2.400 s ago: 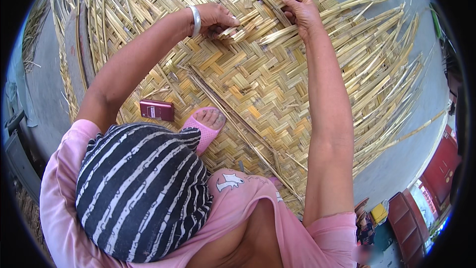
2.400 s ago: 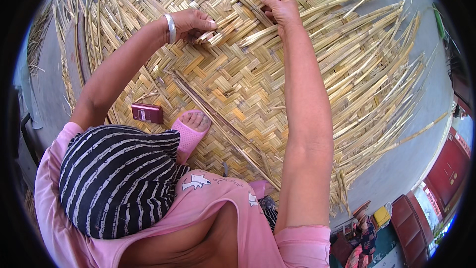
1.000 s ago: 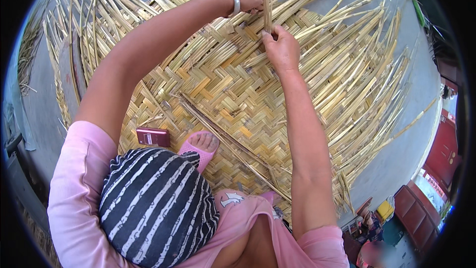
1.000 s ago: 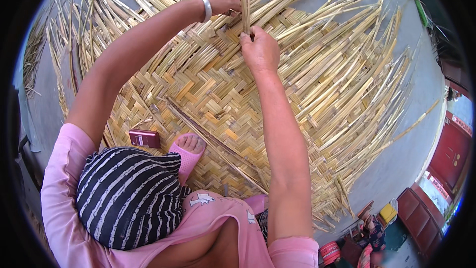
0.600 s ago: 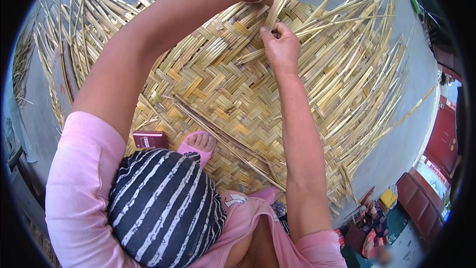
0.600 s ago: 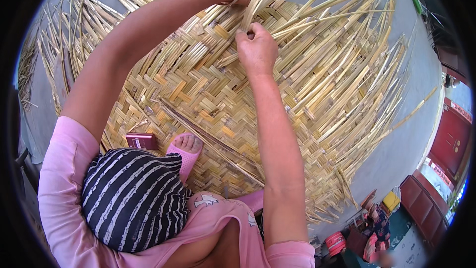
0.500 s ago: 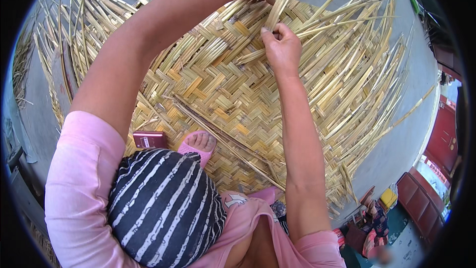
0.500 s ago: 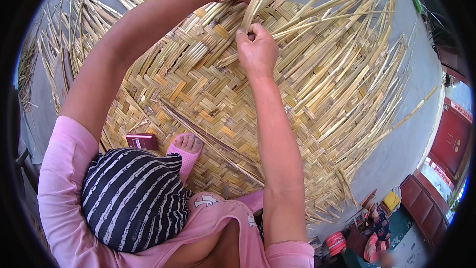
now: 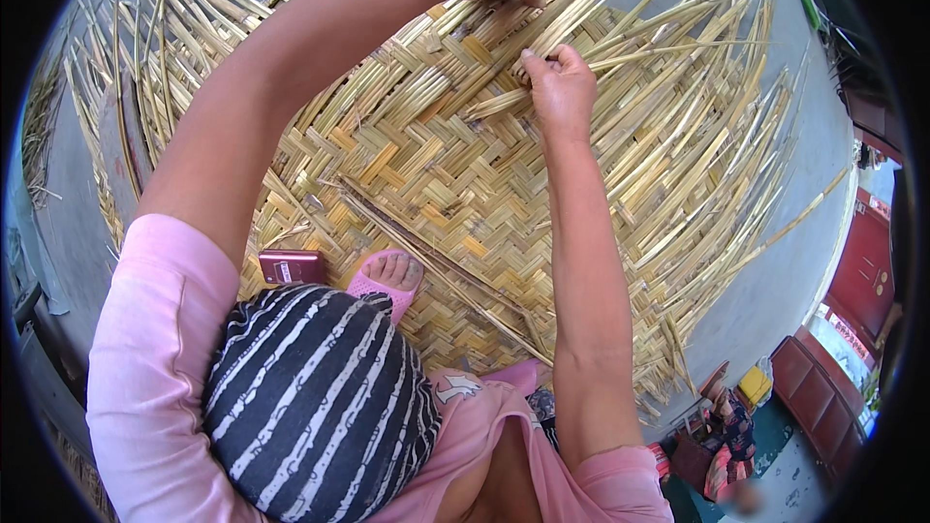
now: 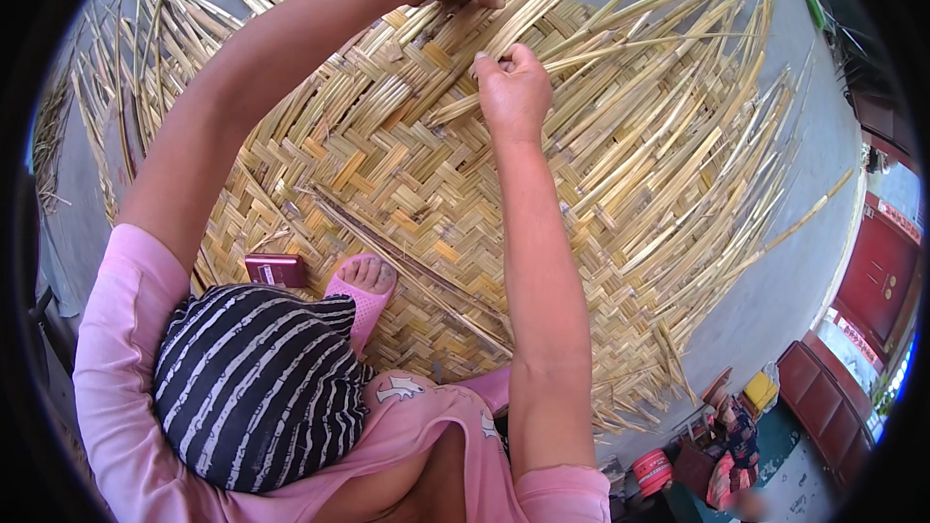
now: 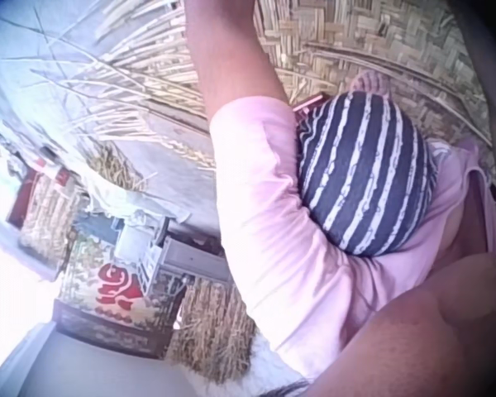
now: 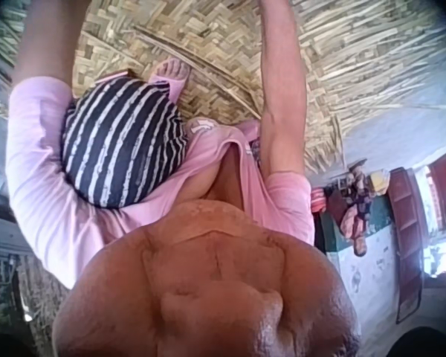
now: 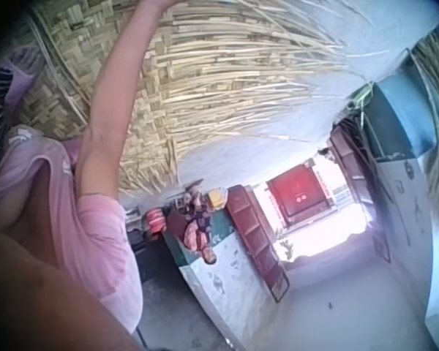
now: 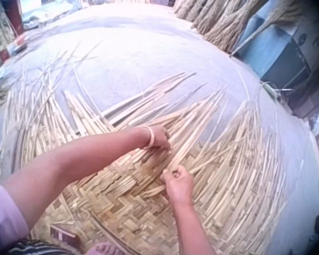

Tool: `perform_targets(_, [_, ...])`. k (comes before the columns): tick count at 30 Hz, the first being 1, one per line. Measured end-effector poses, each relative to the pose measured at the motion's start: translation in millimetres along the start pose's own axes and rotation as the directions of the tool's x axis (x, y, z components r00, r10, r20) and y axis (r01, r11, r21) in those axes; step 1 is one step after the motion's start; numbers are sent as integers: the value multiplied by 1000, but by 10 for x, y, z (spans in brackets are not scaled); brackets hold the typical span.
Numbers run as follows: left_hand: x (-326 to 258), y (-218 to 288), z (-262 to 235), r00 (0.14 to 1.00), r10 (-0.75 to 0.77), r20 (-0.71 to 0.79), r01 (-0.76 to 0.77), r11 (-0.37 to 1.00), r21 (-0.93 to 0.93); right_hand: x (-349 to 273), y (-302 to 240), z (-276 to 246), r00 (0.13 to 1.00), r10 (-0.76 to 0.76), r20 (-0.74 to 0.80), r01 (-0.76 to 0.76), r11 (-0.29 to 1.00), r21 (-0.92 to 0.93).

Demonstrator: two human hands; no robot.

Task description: The person weaves a large flat basket using dried palm leaves, interlacing strips by hand to form a tight pattern. The person sits on the floor and continuously adds new strips to expand the woven surface.

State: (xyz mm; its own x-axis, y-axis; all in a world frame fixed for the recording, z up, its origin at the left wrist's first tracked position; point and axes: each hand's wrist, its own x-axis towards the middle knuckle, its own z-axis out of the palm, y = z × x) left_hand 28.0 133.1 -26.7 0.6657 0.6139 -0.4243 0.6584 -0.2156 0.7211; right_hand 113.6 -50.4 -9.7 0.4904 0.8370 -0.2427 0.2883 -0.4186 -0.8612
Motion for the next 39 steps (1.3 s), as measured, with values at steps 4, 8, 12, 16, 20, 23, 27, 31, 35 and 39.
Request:
perform_targets(4, [-169,-229,46,996,83,8,-61,790,-610,143,207,86,1000,-3,-27,4,999,41])
perform_targets(8, [-388,-195,38,980,192,60,-78,641,-764,109,135,177,995,-97,28,100,980,-170])
perform_targets(12, [-509,-112,-4,952,238,194,5,618,-786,57,-28,182,968,-179,173,239,862,-446])
perform_targets(16, [-487,-347,52,1000,4,-9,-10,540,-842,117,17,185,974,-189,128,225,893,-390])
perform_targets(20, [-498,-574,138,979,-157,-130,-47,447,-893,154,94,246,980,-191,64,201,900,-386])
perform_targets(23, [-517,-560,250,935,-268,-233,-97,438,-894,158,123,295,983,-181,39,180,889,-422])
perform_targets(27, [-634,-569,335,852,-308,-424,-87,715,-694,88,68,359,968,-252,14,222,824,-521])
perform_targets(31, [-807,-595,454,806,-325,-495,-144,703,-696,22,86,362,955,-294,50,263,753,-603])
perform_targets(35, [-765,-512,412,792,-245,-559,-167,795,-584,16,29,292,970,-228,87,238,798,-554])
perform_targets(39, [-567,-378,282,781,47,-623,-302,902,-309,9,-50,295,970,-240,38,225,827,-516])
